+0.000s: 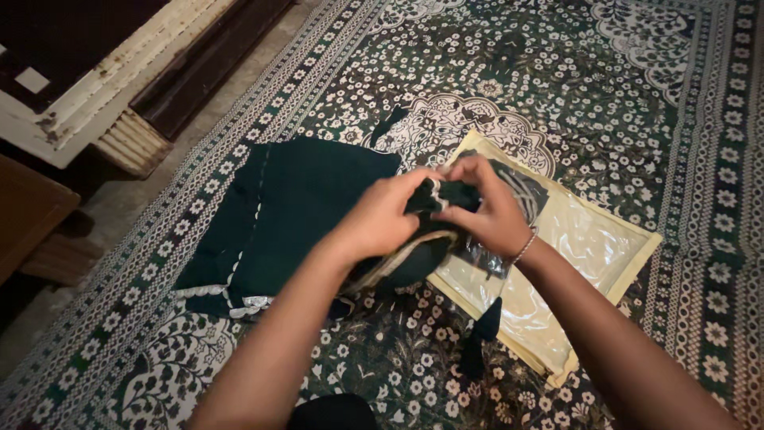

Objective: The person unboxes various clothing items from plastic shipping bags, removes their internal packaging, and folds the garments by hand on a rug.

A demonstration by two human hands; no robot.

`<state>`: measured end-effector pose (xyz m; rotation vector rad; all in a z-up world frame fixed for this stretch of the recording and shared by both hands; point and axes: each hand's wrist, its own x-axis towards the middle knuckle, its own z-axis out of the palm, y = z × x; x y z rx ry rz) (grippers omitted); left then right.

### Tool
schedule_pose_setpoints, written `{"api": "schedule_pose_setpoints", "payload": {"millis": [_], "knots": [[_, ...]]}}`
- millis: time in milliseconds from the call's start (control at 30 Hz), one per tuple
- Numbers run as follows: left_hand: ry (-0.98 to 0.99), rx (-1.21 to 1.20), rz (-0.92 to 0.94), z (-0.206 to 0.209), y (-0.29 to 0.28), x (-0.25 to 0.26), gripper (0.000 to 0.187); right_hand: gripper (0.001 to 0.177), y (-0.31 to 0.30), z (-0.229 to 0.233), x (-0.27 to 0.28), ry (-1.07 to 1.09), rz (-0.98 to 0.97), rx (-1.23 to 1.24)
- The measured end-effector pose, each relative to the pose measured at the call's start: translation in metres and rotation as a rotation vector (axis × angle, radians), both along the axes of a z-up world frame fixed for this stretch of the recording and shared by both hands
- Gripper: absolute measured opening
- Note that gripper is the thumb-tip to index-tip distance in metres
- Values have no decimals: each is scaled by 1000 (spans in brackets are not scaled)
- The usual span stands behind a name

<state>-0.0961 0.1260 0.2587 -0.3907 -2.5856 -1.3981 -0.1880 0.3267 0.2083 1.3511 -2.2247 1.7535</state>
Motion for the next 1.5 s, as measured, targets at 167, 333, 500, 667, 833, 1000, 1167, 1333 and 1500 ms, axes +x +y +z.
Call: {"api": "schedule_pose_setpoints", "payload": {"millis": [167, 333, 500, 667, 833, 1000, 1167, 1333, 1500], "knots": [[10, -162, 224, 60, -10, 9, 42, 69, 15, -19, -12, 112, -32, 428], [422, -284, 323, 75, -15, 15, 42, 45, 13, -34, -24, -439, 203, 332], [817, -339, 208, 65, -13, 46, 33, 41, 34, 6, -29, 596, -570, 210], [400, -504, -216, -13, 16, 98, 42, 38, 74, -37, -32, 724, -470, 280], [-416, -518, -628, -142, 82, 132, 56, 31, 120, -159, 7, 715, -70, 922], [-818, -585, -903, -184, 95, 113, 39, 53, 151, -174, 39, 542, 28, 908], [-428, -261, -78, -175, 60, 27, 13, 47, 138, -139, 7, 400, -159, 747], [-199, -190, 133, -206, 47, -64, 32, 40, 81, -129, -33, 568, -216, 709], [-375, -345, 2, -221, 44, -101, 50, 55, 51, -133, -67, 778, -83, 952]]}}
